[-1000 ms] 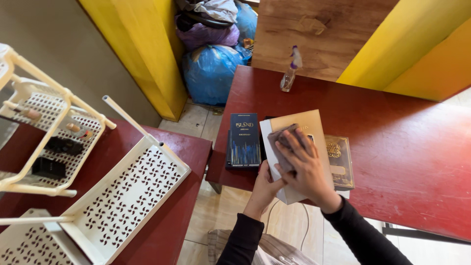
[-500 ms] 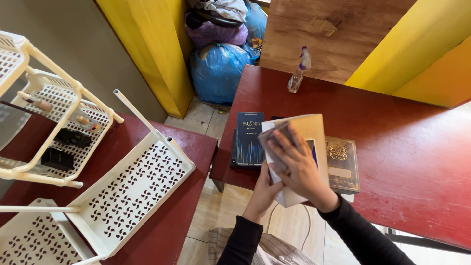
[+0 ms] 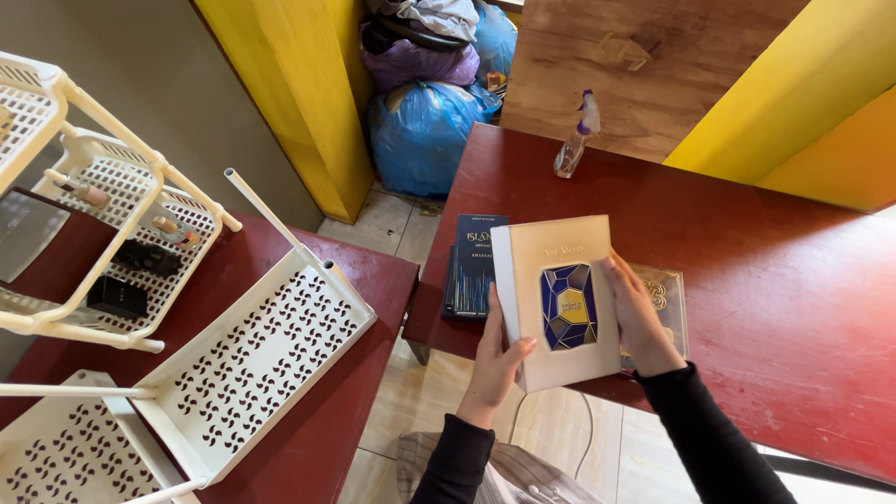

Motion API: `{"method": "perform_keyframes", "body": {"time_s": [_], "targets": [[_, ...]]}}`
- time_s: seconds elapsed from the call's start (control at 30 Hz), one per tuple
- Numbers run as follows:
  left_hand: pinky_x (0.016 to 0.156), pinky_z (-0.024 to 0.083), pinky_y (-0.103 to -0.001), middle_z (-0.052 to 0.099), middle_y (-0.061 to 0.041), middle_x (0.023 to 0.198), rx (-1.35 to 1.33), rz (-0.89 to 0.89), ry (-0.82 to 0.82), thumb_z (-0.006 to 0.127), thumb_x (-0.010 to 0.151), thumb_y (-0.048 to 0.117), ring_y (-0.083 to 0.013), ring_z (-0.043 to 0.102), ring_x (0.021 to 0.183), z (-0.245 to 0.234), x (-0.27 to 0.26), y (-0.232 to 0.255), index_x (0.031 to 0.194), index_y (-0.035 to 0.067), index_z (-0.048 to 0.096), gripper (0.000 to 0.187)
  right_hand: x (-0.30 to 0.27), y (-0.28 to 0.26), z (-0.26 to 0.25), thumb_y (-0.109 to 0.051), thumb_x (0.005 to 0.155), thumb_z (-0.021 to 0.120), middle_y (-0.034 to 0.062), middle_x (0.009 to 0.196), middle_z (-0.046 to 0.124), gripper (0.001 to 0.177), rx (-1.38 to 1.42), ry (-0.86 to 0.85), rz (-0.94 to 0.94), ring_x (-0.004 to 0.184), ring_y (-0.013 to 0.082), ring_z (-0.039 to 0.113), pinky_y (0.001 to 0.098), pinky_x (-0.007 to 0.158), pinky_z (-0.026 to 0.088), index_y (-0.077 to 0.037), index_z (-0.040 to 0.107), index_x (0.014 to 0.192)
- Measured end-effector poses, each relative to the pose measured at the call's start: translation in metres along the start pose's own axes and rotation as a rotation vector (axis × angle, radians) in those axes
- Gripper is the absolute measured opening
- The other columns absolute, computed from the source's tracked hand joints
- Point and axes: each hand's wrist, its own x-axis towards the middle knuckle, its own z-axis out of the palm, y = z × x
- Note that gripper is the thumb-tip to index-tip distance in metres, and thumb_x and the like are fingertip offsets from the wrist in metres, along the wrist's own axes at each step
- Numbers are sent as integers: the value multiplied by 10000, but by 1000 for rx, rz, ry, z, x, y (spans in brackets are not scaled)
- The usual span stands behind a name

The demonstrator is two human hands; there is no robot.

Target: The person inserts white plastic rods into the corner holes of two perforated white trays to form a small shelf frame. Then the person wipes the cover of a white book with a gray cloth.

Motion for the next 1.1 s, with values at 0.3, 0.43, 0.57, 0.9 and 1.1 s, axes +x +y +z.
{"method": "perform_keyframes", "body": {"time_s": [0.3,0.43,0.57,0.9,1.1], "targets": [[1078,423,-313,538,-143,1283,196,132,171,629,1022,291,-203,535,1207,2,22,-12,1645,32,234,782,3,12,8,-493,1055,429,29,1269,685,585,215,110,29,1069,115,647,273,891,526,-85,558,1454],[1054,443,-283,573,-77,1319,70,151,188,628,1007,291,-142,575,1223,-4,11,-5,1608,53,322,715,20,9,-1,-149,1015,524,86,1330,652,468,299,-6,-62,1141,165,632,296,954,518,-28,551,1466],[1038,455,-281,589,-72,1285,52,141,220,626,1012,274,-142,594,1181,-18,6,3,1608,85,363,678,29,-9,-3,1,943,502,129,1342,651,473,295,-7,-63,1173,193,641,334,1003,521,53,551,1411],[999,489,-292,606,-89,1261,210,112,242,657,991,163,-154,612,1141,-44,18,9,1562,109,457,608,-27,-17,74,20,932,565,141,1228,631,357,-205,-223,-662,1155,249,648,382,1047,526,-11,690,1264],[1037,461,-291,572,-95,1324,108,133,182,644,989,158,-153,579,1196,-50,23,23,1570,125,431,620,-43,-24,116,-87,694,743,114,1341,645,455,-1218,-228,-1216,1290,392,541,587,1088,397,-105,722,1148]]}}
